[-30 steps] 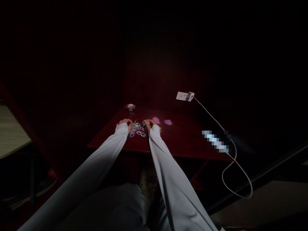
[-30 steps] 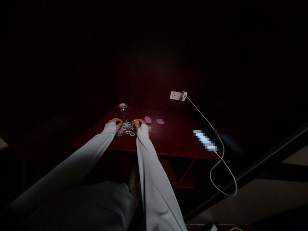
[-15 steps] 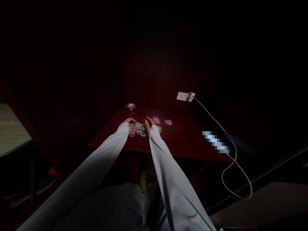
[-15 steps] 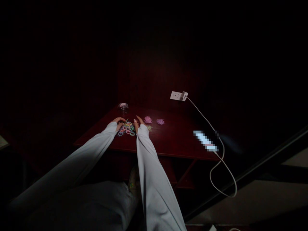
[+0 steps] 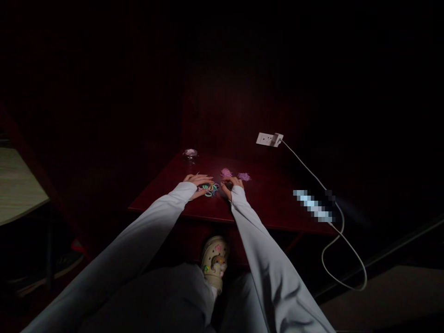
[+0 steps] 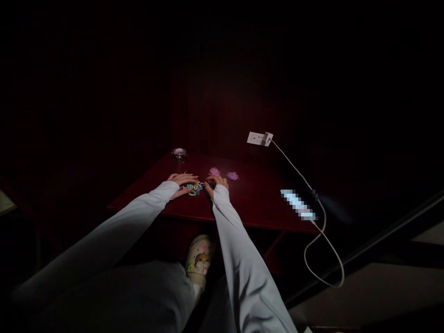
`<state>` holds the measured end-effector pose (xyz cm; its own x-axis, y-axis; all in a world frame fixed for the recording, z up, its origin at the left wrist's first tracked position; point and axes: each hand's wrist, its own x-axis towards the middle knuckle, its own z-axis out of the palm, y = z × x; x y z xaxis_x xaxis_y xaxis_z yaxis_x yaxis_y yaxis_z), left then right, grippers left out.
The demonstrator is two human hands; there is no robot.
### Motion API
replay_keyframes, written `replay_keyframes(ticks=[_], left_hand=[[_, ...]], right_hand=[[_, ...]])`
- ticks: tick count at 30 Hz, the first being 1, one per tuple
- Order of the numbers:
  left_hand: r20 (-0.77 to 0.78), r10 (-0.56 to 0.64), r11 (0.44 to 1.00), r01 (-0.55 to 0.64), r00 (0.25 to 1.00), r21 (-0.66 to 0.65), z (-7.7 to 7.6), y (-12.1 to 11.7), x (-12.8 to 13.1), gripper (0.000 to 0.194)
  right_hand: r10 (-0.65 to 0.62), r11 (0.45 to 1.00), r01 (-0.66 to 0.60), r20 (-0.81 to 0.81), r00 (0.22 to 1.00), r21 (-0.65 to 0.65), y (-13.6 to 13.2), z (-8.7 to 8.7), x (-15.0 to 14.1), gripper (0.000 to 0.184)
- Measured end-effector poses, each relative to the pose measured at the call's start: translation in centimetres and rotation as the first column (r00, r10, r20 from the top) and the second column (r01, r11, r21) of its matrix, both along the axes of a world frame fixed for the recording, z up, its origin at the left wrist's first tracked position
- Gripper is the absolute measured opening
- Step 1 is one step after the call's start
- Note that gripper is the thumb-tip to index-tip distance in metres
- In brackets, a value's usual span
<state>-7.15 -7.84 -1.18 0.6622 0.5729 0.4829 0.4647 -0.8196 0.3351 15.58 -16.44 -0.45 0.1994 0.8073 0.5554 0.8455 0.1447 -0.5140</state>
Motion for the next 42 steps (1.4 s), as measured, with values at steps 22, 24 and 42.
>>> replay_keyframes(ticks=[22, 24, 42], left_hand=[[0.109, -0.027, 0.996, 0.036, 0.994, -0.082, -0.7, 1.4, 0.0, 0.023], [0.124, -0.08, 0.993, 0.09, 0.989, -0.077, -0.7, 1.5, -0.1, 0.024], [-0.061, -0.038, 0.999, 0.04, 0.997, 0.035, 0.7, -0.8, -0.3, 0.044]], right_hand=[[0.021, 0.975, 0.012, 0.146, 0.989, -0.221, -0.3, 0.0, -1.5, 0.016], [0.014, 0.974, 0.009, 0.1, 0.995, -0.226, 0.0, -0.1, -1.3, 0.014], [0.075, 0.985, -0.043, 0.191, 0.979, -0.168, -0.5, 0.5, -2.0, 0.03]])
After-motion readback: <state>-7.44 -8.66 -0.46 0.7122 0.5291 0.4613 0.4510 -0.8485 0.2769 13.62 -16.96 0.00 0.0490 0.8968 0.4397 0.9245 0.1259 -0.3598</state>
